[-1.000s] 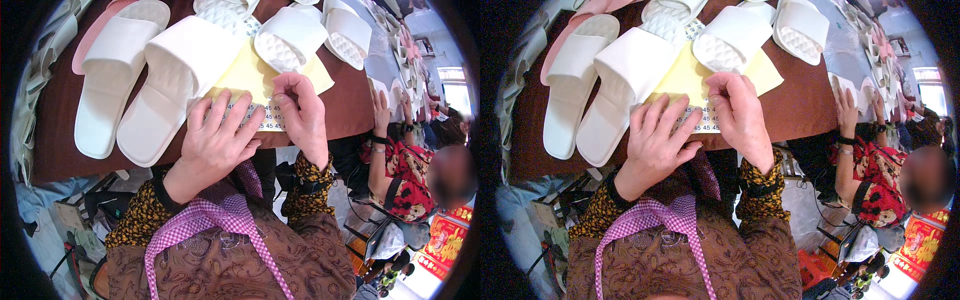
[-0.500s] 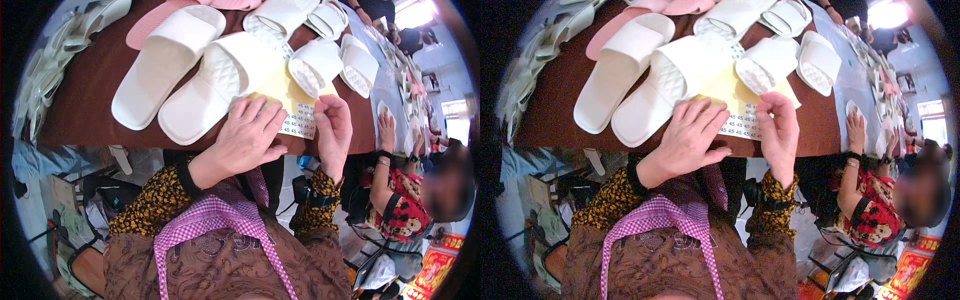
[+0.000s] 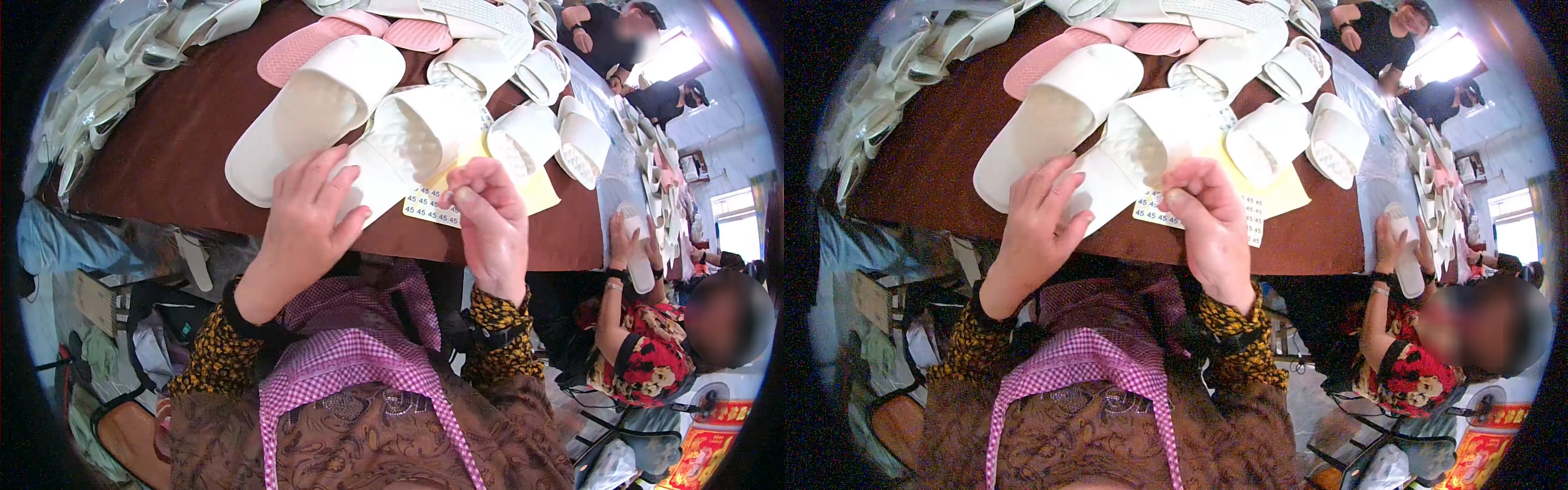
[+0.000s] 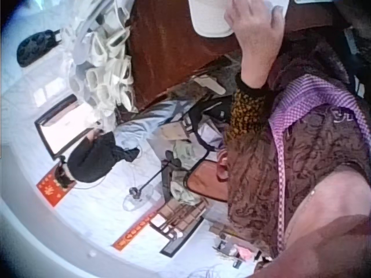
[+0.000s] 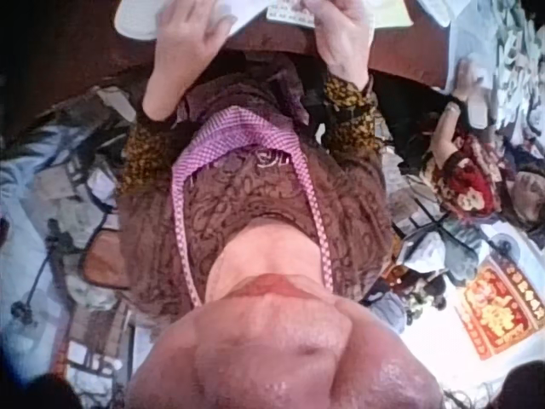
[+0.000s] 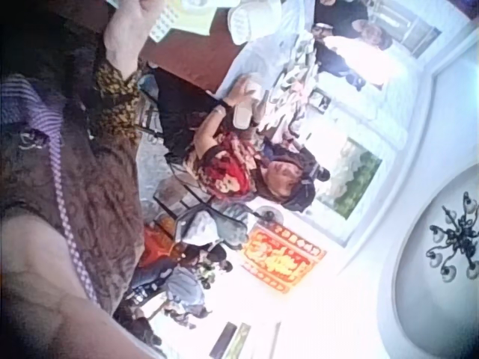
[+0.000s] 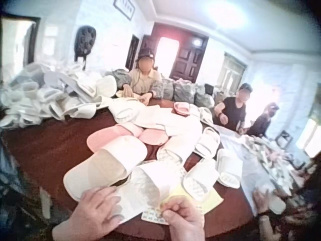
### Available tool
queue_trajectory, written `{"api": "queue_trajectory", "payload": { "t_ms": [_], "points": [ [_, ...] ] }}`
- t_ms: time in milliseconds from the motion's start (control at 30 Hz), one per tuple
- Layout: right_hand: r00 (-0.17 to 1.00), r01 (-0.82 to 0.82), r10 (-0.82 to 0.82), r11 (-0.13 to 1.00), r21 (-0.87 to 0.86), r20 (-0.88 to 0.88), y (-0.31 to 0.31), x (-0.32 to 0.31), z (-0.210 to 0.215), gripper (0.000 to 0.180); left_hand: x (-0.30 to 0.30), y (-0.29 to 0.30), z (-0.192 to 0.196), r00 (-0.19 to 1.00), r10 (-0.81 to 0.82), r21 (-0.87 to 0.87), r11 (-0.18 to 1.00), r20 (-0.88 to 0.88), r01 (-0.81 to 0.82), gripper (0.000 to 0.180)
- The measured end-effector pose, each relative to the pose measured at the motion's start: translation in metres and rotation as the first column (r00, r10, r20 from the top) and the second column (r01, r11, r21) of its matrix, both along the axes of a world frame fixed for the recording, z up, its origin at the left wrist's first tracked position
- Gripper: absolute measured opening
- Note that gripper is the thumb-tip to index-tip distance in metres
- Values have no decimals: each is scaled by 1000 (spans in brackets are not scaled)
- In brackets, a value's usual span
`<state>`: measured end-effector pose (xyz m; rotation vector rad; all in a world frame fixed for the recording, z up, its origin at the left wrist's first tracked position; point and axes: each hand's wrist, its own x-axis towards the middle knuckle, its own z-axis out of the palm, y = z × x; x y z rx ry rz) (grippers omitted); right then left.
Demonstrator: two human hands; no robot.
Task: The recorder is applying size labels and stickers to various white and pink slippers on a work table.
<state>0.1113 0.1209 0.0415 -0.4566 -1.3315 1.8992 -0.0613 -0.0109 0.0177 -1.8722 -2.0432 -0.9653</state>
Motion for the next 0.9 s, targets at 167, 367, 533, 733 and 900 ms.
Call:
{"api": "queue_trajectory", "payload": {
  "t_ms": [167,367,533,733,900],
  "points": [
    [991,-84,73,991,100,110,-4,-32,-12,17,-6,-13,-15,999,25,3,1000,47,-25,43],
    [952,-43,-25,976,215,306,3,-44,-24,17,6,-12,-19,996,-42,35,999,85,39,46],
    [867,-66,-225,832,551,444,6,-46,-29,15,7,-9,-21,989,-98,98,991,114,87,44],
    [764,-160,-401,640,752,505,-1,-52,-25,16,3,-4,-27,980,-109,145,986,169,85,35],
    [734,-208,-462,544,813,498,-6,-57,-20,14,-2,-6,-27,974,-116,164,983,195,84,30]
  ]
}}
